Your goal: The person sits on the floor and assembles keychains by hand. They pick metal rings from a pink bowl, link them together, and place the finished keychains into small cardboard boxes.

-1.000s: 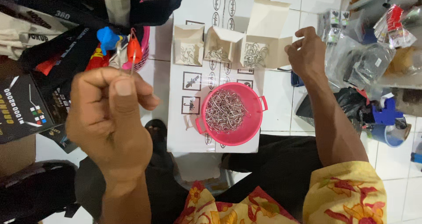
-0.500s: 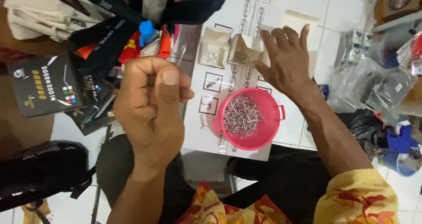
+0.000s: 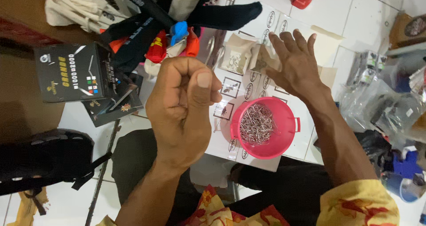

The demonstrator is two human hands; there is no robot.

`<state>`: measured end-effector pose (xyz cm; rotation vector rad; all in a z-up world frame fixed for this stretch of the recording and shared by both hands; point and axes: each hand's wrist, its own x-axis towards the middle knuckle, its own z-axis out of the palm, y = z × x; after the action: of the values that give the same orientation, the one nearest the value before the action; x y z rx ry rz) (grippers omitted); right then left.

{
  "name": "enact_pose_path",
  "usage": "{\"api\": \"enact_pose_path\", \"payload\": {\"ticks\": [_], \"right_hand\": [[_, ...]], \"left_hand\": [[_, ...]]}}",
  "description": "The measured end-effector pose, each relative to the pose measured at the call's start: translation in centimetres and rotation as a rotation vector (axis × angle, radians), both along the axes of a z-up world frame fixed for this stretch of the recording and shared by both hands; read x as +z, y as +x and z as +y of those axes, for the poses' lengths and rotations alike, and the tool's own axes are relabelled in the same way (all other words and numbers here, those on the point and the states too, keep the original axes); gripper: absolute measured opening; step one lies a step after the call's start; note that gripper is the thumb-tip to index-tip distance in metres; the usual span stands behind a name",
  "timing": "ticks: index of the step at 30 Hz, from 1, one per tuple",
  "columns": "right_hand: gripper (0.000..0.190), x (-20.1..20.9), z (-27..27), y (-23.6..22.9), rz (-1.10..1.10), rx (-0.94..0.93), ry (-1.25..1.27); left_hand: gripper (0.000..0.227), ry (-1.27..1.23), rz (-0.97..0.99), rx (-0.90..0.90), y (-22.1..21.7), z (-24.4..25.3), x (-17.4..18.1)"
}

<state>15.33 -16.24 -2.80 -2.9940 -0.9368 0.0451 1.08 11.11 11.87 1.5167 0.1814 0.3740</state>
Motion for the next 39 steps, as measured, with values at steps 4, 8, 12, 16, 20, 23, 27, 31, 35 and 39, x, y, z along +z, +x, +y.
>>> {"api": "enact_pose_path", "payload": {"ticks": [4, 8, 12, 16, 20, 23, 27, 31, 35, 39], "right_hand": [[0.067, 1.6, 4.0, 0.9, -0.027, 0.130, 0.208], [0.061, -4.1, 5.8, 4.5, -0.011, 0.063, 0.000], [0.020, -5.5, 6.8, 5.5, -0.036, 0.079, -0.003], [0.024, -6.8, 6.9, 6.3, -0.117, 0.054, -0.006], [0.018, -5.1, 7.6, 5.7, -0.080, 0.057, 0.110], [0.059, -4.6, 5.8, 5.8, -0.182, 0.149, -0.012], [0.009, 6.1, 6.1, -4.0, -0.013, 0.153, 0.447], [0.015, 2.4, 1.9, -13.1, 0.382, -0.038, -0.300], [0.044, -3.7, 0.5, -17.2, 0.144, 0.078, -0.217], [0.025, -5.7, 1.1, -17.3, 0.008, 0.120, -0.186]], "left_hand": [[0.030, -0.013, 0.010, -0.022, 0.0, -0.3, -0.2], [0.030, 0.004, 0.008, -0.007, 0.0, -0.4, 0.0], [0.028, -0.054, -0.004, -0.005, -0.1, 0.1, -0.1], [0.030, -0.036, -0.002, 0.000, -0.2, 0.4, -0.1], [0.028, -0.060, -0.004, -0.017, -0.2, 0.5, 0.2], [0.034, -0.053, 0.010, -0.002, -0.1, 0.5, 0.3], [0.031, -0.019, 0.009, -0.013, -0.1, 0.4, 0.3], [0.034, 0.037, -0.005, -0.062, -0.1, -0.2, 0.1], [0.030, 0.015, 0.047, -0.140, 0.0, -1.3, -0.1], [0.030, 0.010, 0.043, -0.162, -0.1, -2.1, -0.7]]}}
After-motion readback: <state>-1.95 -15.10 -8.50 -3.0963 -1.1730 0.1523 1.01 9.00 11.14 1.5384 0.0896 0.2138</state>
